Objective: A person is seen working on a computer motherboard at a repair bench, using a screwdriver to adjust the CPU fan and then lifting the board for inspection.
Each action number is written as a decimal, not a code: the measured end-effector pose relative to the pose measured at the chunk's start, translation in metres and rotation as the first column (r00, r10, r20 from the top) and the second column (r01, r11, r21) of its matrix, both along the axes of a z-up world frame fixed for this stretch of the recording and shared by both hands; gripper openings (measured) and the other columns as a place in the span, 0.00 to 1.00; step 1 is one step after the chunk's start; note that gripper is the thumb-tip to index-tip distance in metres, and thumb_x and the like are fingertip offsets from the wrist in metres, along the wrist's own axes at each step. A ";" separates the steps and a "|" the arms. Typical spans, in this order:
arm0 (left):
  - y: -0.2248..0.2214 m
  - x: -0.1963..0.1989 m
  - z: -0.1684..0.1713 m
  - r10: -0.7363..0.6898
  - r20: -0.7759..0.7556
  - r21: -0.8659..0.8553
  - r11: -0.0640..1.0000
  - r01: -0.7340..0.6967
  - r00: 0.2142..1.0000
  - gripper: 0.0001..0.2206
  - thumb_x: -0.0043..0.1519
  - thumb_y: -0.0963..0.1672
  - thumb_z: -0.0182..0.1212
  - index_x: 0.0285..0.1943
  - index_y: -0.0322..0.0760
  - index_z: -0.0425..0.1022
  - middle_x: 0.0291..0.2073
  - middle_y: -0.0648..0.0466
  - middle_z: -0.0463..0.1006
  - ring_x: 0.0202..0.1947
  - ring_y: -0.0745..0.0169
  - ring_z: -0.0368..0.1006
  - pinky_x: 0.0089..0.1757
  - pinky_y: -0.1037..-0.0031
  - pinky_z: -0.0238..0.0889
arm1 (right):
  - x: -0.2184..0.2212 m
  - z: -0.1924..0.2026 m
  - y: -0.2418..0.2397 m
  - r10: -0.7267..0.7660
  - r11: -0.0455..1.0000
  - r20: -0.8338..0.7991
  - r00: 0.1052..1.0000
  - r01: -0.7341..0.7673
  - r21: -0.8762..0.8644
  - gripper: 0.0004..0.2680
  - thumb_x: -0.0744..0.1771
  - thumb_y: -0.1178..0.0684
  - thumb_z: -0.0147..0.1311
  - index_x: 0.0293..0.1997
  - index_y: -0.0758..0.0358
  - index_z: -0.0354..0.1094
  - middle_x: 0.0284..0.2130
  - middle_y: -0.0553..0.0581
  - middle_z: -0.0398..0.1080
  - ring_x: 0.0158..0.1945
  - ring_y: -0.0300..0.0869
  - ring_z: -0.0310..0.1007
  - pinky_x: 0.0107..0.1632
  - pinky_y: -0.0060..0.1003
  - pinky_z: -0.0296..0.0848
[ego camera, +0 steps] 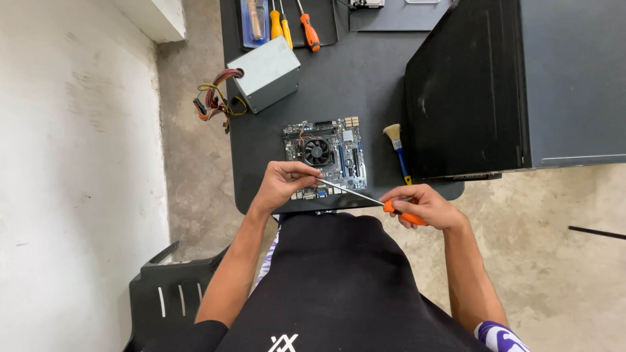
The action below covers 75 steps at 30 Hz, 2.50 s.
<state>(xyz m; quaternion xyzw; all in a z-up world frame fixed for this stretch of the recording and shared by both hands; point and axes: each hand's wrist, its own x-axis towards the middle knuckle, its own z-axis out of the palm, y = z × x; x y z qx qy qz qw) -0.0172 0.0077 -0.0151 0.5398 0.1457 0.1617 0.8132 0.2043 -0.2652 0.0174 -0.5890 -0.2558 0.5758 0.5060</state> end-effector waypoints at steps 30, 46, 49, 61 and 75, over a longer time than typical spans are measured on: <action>-0.008 -0.010 0.030 0.084 -0.115 0.160 0.985 -0.065 0.990 0.07 0.57 0.33 0.70 0.43 0.26 0.83 0.30 0.41 0.85 0.34 0.58 0.83 0.38 0.70 0.79 | 0.003 0.043 -0.003 0.060 0.997 0.303 0.951 -0.043 -0.062 0.12 0.61 0.64 0.66 0.46 0.69 0.70 0.34 0.61 0.75 0.22 0.44 0.78 0.24 0.35 0.79; -0.012 0.055 -0.058 0.000 -0.120 0.874 0.475 0.105 0.993 0.07 0.58 0.40 0.70 0.44 0.46 0.82 0.32 0.59 0.84 0.38 0.57 0.80 0.49 0.62 0.66 | -0.001 0.081 0.060 -0.377 0.906 0.534 0.757 0.182 0.381 0.11 0.65 0.65 0.65 0.51 0.74 0.70 0.39 0.68 0.77 0.32 0.50 0.82 0.36 0.36 0.82; -0.009 0.083 -0.087 0.033 -0.207 0.938 0.292 0.188 0.978 0.08 0.58 0.40 0.68 0.43 0.49 0.81 0.33 0.63 0.83 0.39 0.58 0.77 0.49 0.58 0.56 | -0.009 0.095 0.087 -0.301 0.941 0.721 0.624 0.074 0.329 0.09 0.67 0.62 0.65 0.49 0.67 0.69 0.39 0.61 0.76 0.37 0.44 0.79 0.37 0.32 0.79; 0.000 0.116 -0.106 0.087 -0.620 0.748 0.364 0.554 0.780 0.31 0.52 0.29 0.41 0.55 0.54 0.75 0.42 0.54 0.73 0.54 0.55 0.61 0.55 0.44 0.37 | 0.006 0.038 0.140 -0.175 0.976 0.860 0.479 -0.032 0.216 0.09 0.67 0.59 0.64 0.44 0.61 0.64 0.28 0.53 0.68 0.25 0.40 0.65 0.33 0.35 0.66; 0.014 0.120 -0.112 0.078 -0.698 0.700 0.284 0.655 0.712 0.24 0.51 0.33 0.44 0.56 0.46 0.64 0.44 0.61 0.80 0.64 0.56 0.60 0.58 0.26 0.29 | 0.011 0.014 0.159 -0.195 0.966 0.866 0.460 -0.061 0.250 0.09 0.66 0.59 0.64 0.43 0.60 0.63 0.30 0.53 0.67 0.25 0.43 0.62 0.33 0.38 0.64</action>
